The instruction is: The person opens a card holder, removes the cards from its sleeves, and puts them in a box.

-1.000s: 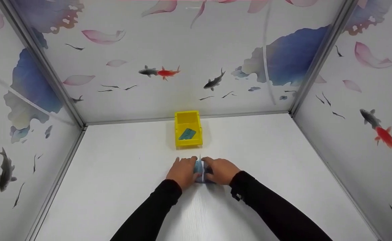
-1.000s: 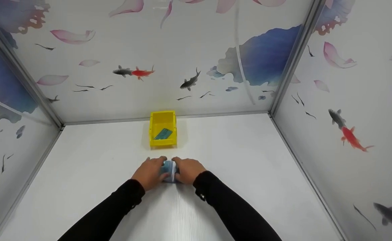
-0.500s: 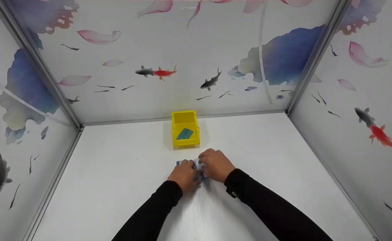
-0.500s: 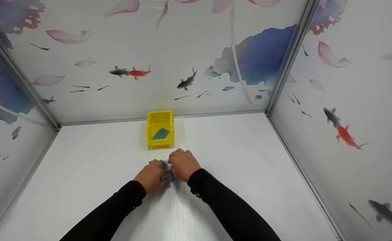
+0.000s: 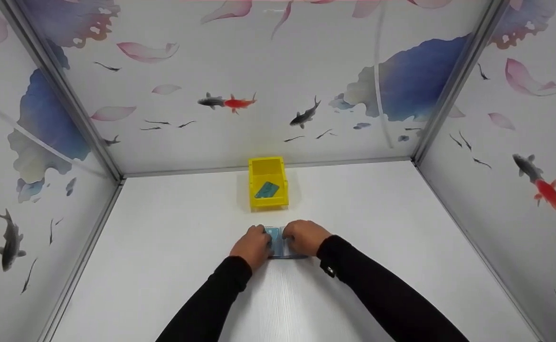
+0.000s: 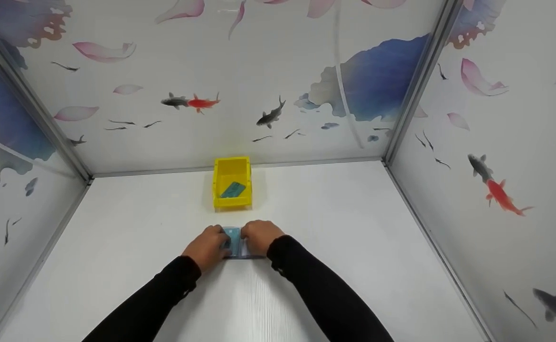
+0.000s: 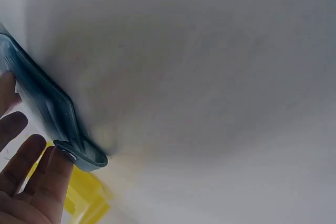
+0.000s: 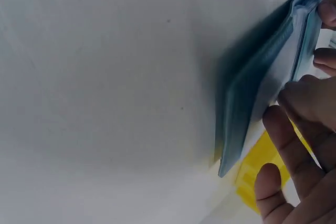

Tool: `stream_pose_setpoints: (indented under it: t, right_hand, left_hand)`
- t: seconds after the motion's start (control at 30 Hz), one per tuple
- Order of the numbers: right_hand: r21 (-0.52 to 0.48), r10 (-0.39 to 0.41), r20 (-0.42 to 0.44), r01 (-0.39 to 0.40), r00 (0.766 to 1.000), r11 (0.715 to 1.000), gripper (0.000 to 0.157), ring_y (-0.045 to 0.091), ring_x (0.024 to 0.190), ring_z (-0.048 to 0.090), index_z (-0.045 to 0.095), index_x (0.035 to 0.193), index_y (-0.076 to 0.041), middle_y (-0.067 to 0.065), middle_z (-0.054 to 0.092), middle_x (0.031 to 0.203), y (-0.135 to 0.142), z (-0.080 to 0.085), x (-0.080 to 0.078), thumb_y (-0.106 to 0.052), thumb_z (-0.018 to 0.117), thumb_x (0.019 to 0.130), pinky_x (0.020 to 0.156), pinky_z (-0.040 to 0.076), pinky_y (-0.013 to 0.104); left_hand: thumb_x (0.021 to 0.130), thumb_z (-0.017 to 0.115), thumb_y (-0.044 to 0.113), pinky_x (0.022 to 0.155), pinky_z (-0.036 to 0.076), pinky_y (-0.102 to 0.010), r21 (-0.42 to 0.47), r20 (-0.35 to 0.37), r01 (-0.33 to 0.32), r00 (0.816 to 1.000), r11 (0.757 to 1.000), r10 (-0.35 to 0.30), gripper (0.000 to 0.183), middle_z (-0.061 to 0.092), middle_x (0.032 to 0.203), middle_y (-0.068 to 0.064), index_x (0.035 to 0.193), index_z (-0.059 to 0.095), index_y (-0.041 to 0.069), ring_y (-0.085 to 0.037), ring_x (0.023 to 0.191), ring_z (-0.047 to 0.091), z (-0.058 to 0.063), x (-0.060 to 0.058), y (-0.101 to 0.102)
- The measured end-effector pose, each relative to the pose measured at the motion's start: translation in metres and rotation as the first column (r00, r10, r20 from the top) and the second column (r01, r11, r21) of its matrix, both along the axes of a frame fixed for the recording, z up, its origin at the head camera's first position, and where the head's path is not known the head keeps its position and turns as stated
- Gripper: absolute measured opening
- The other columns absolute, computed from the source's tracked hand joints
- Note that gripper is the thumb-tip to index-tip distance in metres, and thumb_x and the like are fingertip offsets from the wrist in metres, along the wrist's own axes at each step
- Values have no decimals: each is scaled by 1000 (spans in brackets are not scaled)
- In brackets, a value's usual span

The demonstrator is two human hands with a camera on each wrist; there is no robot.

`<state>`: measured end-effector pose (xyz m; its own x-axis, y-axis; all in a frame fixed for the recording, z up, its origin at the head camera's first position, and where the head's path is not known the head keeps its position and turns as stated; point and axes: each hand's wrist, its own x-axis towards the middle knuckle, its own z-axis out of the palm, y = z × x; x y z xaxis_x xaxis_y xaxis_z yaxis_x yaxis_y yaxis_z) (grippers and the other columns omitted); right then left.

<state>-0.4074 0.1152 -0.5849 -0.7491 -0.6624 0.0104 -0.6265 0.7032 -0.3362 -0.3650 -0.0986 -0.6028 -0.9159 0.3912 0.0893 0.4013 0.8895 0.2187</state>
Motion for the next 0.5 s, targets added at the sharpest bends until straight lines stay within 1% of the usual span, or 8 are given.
stream_pose_setpoints:
  t: [0.07,0.1,0.17,0.27,0.37,0.43,0.5]
  right_hand:
    - [27,-13,-1,13,1000,1000,18,25,111,79,88,118,-9,6,86,118,-1,-2,-1,-13,85,100,103,65,45]
    - [48,-19,-9,20,1000,999,21,24,107,77,87,118,-11,4,85,116,-2,-2,-1,-20,87,100,99,65,45]
    - [82,-23,-36,26,999,996,32,22,101,72,86,120,-14,2,84,113,-5,-3,0,-35,93,96,96,63,49]
    - [121,-36,-69,44,997,992,50,20,98,65,84,125,-17,0,81,113,-9,-4,0,-50,97,89,91,59,51]
    - [137,-37,-90,49,995,989,58,21,98,65,83,127,-17,0,80,113,-11,-6,-2,-54,99,86,89,57,52]
    - [148,-38,-96,52,995,988,58,20,96,64,84,127,-18,-1,79,111,-12,-7,-4,-54,100,84,85,53,47]
    - [154,-38,-97,52,995,987,57,19,96,62,84,125,-19,-2,78,110,-14,-7,-6,-54,101,83,84,51,45]
  left_hand:
    - [97,92,22,94,64,-40,14,29,-35,999,999,34,23,69,110,-11,109,84,3,-24,99,64,0,1,-3]
    - [98,92,24,96,64,-41,13,44,-45,998,999,44,25,70,112,-11,109,84,3,-24,101,65,-1,1,-4]
    - [99,91,26,99,64,-42,17,66,-57,996,998,56,27,70,116,-12,110,84,3,-25,104,67,-2,1,-5]
    - [99,91,28,99,64,-41,8,86,-69,994,998,68,28,71,115,-11,110,83,3,-22,101,67,-3,0,-5]
    - [98,92,28,99,65,-41,-4,102,-78,992,997,78,29,71,114,-10,112,84,4,-21,98,66,-2,-2,-5]
    - [98,92,28,100,65,-41,0,115,-80,990,997,79,30,72,115,-11,114,84,4,-21,98,66,-1,-3,-4]
    - [98,93,27,100,65,-42,8,120,-76,990,997,74,30,73,116,-11,115,84,4,-22,97,66,1,-3,-5]
